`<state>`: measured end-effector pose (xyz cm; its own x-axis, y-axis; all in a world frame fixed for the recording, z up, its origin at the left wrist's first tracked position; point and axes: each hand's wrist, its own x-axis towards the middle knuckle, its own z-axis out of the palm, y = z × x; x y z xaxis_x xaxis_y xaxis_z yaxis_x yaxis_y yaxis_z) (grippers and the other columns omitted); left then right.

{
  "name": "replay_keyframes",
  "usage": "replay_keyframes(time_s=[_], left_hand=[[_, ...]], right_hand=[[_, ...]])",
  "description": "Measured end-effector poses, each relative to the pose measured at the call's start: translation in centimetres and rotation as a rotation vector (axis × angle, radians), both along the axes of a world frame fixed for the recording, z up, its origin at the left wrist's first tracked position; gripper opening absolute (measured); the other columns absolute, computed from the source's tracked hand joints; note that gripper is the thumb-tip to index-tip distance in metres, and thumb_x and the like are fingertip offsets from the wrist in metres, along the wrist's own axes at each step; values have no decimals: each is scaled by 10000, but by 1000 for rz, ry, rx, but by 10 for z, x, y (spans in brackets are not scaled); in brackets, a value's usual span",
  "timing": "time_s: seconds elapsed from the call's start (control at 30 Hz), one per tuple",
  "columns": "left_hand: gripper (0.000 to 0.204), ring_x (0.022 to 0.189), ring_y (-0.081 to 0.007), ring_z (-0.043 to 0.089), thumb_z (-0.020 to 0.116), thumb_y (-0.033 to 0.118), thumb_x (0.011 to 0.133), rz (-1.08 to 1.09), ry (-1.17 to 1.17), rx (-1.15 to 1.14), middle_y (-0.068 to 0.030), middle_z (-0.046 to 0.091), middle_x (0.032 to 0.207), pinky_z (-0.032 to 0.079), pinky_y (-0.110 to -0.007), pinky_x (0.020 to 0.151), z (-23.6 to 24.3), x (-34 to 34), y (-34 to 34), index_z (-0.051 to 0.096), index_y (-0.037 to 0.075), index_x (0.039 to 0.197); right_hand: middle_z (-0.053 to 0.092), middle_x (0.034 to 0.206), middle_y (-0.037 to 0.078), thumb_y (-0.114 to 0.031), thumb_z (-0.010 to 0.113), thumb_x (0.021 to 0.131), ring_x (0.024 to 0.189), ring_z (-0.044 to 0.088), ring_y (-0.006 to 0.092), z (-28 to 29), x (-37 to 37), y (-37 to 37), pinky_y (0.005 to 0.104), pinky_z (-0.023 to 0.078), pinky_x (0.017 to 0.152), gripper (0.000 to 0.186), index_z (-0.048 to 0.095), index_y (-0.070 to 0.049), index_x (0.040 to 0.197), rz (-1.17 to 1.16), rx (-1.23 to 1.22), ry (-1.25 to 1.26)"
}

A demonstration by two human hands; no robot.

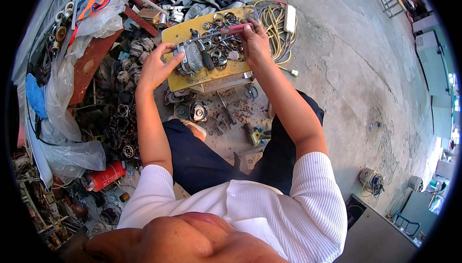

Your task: The person uses a screwdriver to tighten a screw on a metal motor component. They also handle and sort through small metal rings and screws from a pile on the work surface.

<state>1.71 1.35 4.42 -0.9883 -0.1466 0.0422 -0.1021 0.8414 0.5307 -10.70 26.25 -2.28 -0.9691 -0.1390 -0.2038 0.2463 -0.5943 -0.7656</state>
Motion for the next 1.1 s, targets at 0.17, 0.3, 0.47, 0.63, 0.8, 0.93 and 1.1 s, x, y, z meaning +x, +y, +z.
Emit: replay_keyframes(time_s=[0.17, 0.3, 0.47, 0.63, 0.8, 0.93, 1.1], left_hand=[[655, 1107, -286, 617, 666, 575, 804, 13, 23, 10, -143, 689, 1116, 266, -425, 1058, 0, 2, 0, 567, 90, 1234], [672, 1112, -305, 615, 712, 578, 763, 18, 16, 34, -160, 675, 1126, 298, -483, 1060, 1, 2, 1, 592, 67, 1183], [654, 1110, -284, 617, 686, 566, 789, 20, 47, 60, -152, 685, 1125, 254, -423, 1064, -1, 1, 3, 574, 88, 1221], [678, 1116, -293, 613, 706, 563, 773, 2, 4, 31, -163, 682, 1126, 247, -425, 1067, 0, 2, -1, 570, 80, 1230], [669, 1113, -302, 613, 723, 558, 757, -5, 55, 32, -176, 678, 1127, 251, -429, 1065, 0, 2, 2, 593, 72, 1198], [692, 1117, -306, 610, 729, 557, 750, 13, 47, 71, -180, 675, 1129, 254, -428, 1063, 4, 2, 6, 594, 63, 1215], [696, 1120, -308, 608, 736, 550, 748, 14, -1, 27, -182, 674, 1131, 239, -431, 1072, 2, 4, 2, 576, 71, 1226]], right_hand=[[595, 1203, 21, -151, 508, 1003, 1088, 587, 156, 20, 7, -3, 319, 455, 979, 319, 531, -146, 1322, 24, 27, -122], [605, 1189, 16, -164, 517, 1001, 1102, 585, 159, 21, 6, 1, 326, 452, 988, 330, 529, -147, 1330, 17, 105, -119], [622, 1137, -11, -226, 557, 987, 1034, 583, 129, -2, -2, 3, 315, 458, 935, 349, 533, -187, 1334, 8, 58, -52], [624, 1127, -3, -228, 531, 1000, 1006, 581, 131, 18, 8, -2, 302, 461, 914, 352, 513, -198, 1351, 13, 96, -156], [624, 1104, -10, -238, 522, 1005, 994, 581, 138, 8, 2, 6, 322, 463, 897, 347, 507, -195, 1349, 41, 76, -61], [623, 1080, -21, -233, 531, 1001, 956, 577, 121, 5, 0, 3, 317, 472, 851, 301, 548, -185, 1297, -2, 39, -74], [604, 1142, 20, -227, 541, 994, 1059, 587, 168, 22, 10, -5, 338, 481, 935, 319, 524, -140, 1300, -14, 134, -147]])
